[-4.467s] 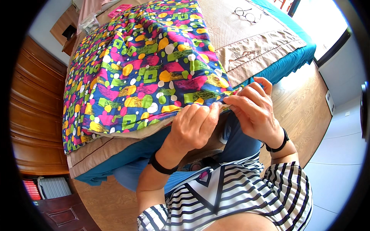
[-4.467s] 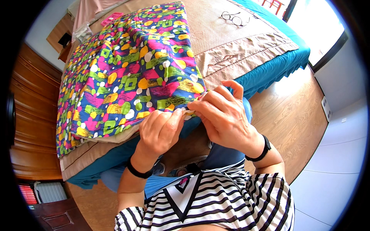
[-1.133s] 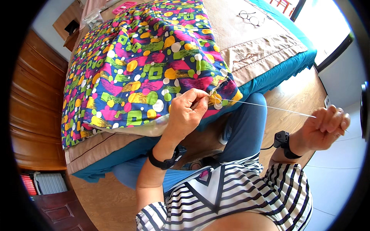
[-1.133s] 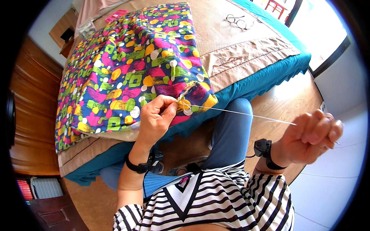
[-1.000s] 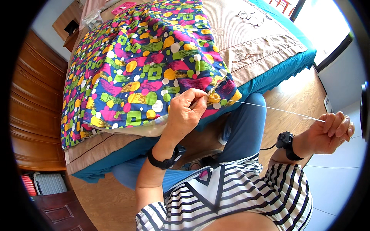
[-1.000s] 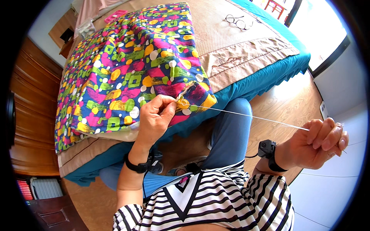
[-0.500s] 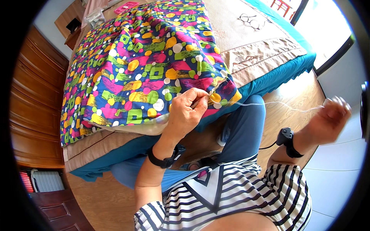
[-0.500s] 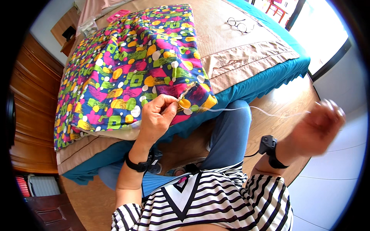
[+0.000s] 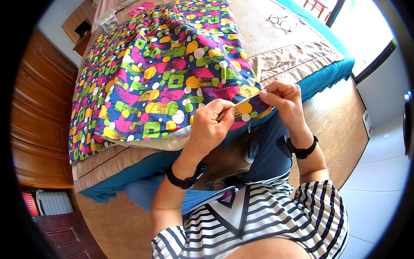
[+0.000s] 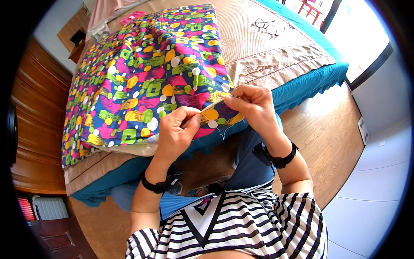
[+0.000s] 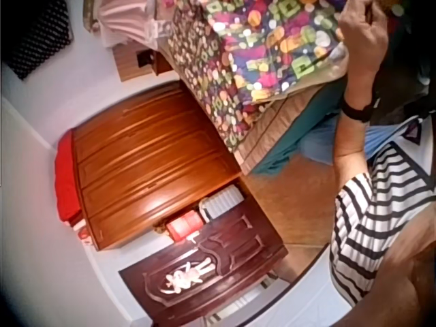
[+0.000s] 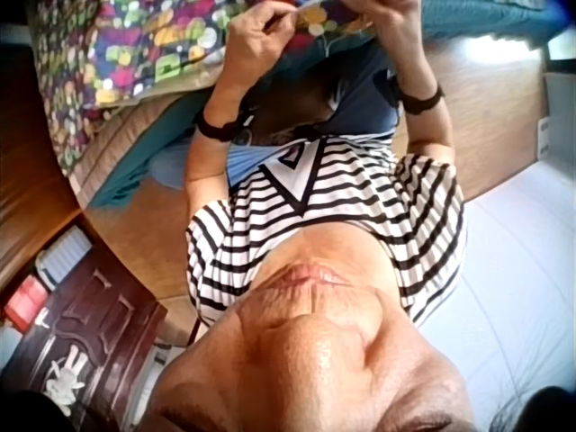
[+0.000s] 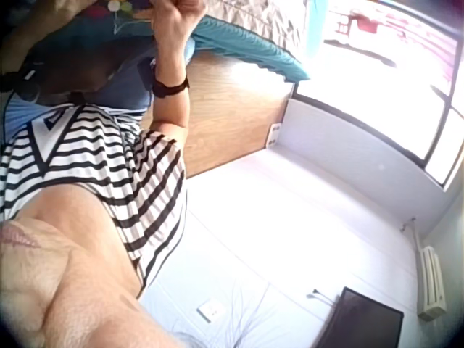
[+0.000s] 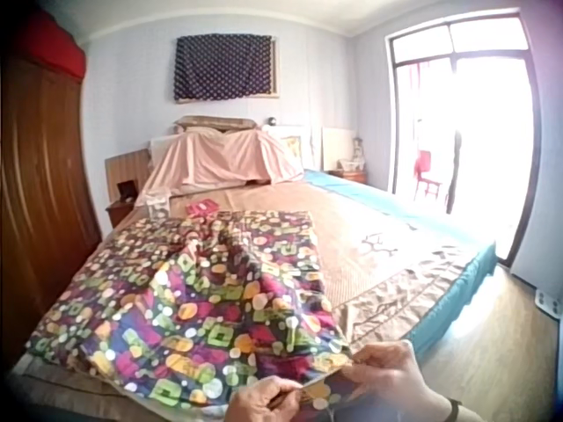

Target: The person is sewing the edge of a colorful patterned fabric by hand using a needle and thread. The person sits while holding the fabric on their lap and the edge of a bed, repeatedly pushing the needle through the material and pulling the thread tight.

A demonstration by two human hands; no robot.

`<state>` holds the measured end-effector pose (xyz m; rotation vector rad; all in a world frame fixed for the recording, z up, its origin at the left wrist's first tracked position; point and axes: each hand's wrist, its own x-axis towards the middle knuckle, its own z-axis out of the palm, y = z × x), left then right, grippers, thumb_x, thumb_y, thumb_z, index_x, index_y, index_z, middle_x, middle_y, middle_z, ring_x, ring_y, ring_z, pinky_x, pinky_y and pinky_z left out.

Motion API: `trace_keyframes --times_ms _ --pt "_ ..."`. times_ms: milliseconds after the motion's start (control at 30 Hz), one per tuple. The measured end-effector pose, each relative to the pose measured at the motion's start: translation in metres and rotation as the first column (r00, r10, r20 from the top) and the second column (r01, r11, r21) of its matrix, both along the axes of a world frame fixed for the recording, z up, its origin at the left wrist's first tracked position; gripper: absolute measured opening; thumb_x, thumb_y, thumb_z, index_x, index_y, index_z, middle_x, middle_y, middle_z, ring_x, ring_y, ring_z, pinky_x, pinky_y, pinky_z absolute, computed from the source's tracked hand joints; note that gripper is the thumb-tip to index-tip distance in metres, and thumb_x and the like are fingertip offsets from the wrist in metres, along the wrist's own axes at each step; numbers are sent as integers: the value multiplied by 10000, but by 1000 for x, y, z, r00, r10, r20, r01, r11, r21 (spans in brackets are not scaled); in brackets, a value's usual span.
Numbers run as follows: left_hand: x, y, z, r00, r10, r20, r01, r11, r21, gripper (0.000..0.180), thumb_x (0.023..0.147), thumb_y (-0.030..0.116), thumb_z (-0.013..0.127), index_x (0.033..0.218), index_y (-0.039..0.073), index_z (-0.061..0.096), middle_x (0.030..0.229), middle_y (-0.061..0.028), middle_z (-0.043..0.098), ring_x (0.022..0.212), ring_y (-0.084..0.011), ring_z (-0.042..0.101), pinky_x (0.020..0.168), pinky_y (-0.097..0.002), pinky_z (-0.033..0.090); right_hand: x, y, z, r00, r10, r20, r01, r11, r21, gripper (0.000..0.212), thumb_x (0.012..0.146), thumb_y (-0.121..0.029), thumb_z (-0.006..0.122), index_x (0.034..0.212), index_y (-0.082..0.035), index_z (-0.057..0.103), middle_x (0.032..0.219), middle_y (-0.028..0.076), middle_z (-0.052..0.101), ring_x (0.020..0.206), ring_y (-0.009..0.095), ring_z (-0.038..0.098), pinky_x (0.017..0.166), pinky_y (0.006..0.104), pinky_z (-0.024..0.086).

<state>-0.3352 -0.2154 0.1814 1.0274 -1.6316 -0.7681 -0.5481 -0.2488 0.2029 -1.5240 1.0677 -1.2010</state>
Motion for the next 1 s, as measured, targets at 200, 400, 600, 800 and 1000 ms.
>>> trace_keyframes --times_ms 200,400,600,800,1000 --pt "-7 -3 -1 1000 2 -2 -2 1000 -17 22 864 15 661 878 2 651 709 -59 614 598 -137 555 543 -267 439 -10 1 -15 989 -92 -120 91 996 -14 123 852 -76 754 938 -4 705 636 -12 596 582 14 472 524 203 382" --pt "-6 -2 -3 994 24 103 -8 987 -157 80 838 2 661 912 12 633 788 -145 637 691 -327 646 607 -368 523 13 40 37 878 -76 -473 -5 986 -169 395 840 -41 717 1225 -82 634 503 45 447 431 104 409 455 266 342" --pt "-9 2 0 992 29 122 9 955 -298 147 839 30 686 972 13 626 817 -143 626 738 -338 636 642 -393 519 24 31 27 844 56 -533 -134 985 -109 217 854 -78 668 1067 -40 657 651 170 605 582 321 627 523 340 467" --pt "8 16 2 977 67 202 -1 950 -311 439 809 47 733 1210 8 558 1000 -153 644 854 -321 634 755 -392 493 21 33 13 906 -77 -417 -46 960 -277 79 853 -35 690 931 -26 701 621 110 609 505 155 594 499 269 449" --pt "18 20 5 955 160 250 -16 869 -495 286 771 16 743 1021 49 608 1055 -133 654 862 -295 639 720 -386 486 15 33 7 937 -63 -343 -31 965 -260 111 840 -14 698 951 -17 705 646 93 629 521 96 578 509 242 451"
